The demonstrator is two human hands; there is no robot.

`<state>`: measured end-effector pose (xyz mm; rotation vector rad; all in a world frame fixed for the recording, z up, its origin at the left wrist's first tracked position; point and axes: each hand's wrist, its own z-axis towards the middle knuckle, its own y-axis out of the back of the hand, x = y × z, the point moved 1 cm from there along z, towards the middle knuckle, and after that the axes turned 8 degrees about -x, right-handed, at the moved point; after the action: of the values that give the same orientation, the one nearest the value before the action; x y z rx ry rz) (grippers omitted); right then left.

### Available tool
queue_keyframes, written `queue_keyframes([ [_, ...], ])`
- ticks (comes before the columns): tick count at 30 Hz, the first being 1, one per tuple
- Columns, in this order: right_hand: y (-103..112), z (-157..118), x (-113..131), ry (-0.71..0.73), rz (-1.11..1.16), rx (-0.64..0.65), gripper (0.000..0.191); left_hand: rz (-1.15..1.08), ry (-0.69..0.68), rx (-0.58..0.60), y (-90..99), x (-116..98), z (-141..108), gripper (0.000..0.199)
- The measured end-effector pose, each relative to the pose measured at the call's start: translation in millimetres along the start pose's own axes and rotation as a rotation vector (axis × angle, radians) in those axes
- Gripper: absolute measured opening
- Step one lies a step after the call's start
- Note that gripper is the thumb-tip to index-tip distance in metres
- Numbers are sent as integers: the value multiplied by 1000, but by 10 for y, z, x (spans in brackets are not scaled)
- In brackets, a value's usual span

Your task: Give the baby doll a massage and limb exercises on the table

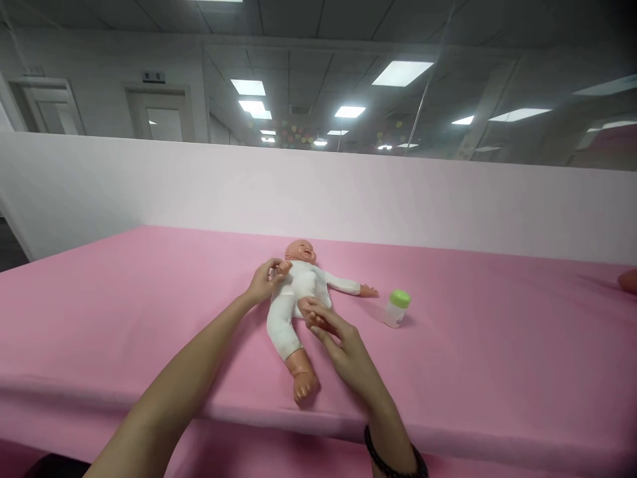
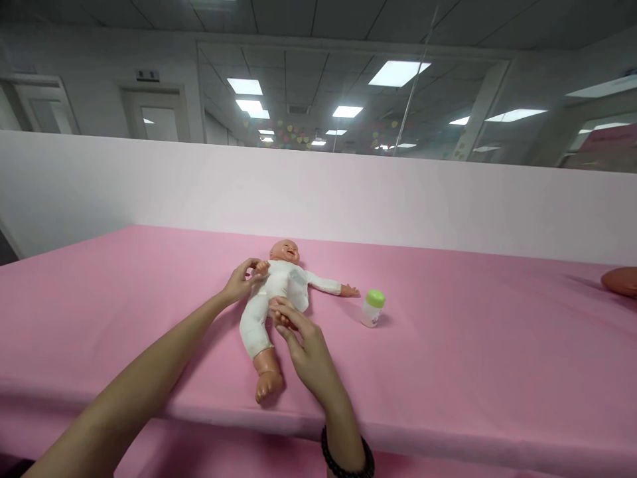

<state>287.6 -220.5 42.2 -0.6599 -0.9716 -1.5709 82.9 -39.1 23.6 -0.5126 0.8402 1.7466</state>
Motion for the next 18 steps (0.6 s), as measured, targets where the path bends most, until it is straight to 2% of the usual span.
queue_keyframes([
  [6,321,-782,-132,-107,-75,96,35,-171,355,-455,185,452,93,22],
  [9,375,-844,-167,-117,-98,111,33,-203,419,-541,215,499,93,25],
  [11,346,-675,-120,-88,-82,114,34,-187,362,-498,196,432,80,25],
  [12,311,-542,-79,-65,-70,112,34,-167,296,-438,174,376,69,24],
  [16,86,57,61,9,-23,76,36,23,-141,4,42,135,-19,24],
  [18,-21,243,85,31,-15,35,36,135,-272,125,-6,88,-66,28],
])
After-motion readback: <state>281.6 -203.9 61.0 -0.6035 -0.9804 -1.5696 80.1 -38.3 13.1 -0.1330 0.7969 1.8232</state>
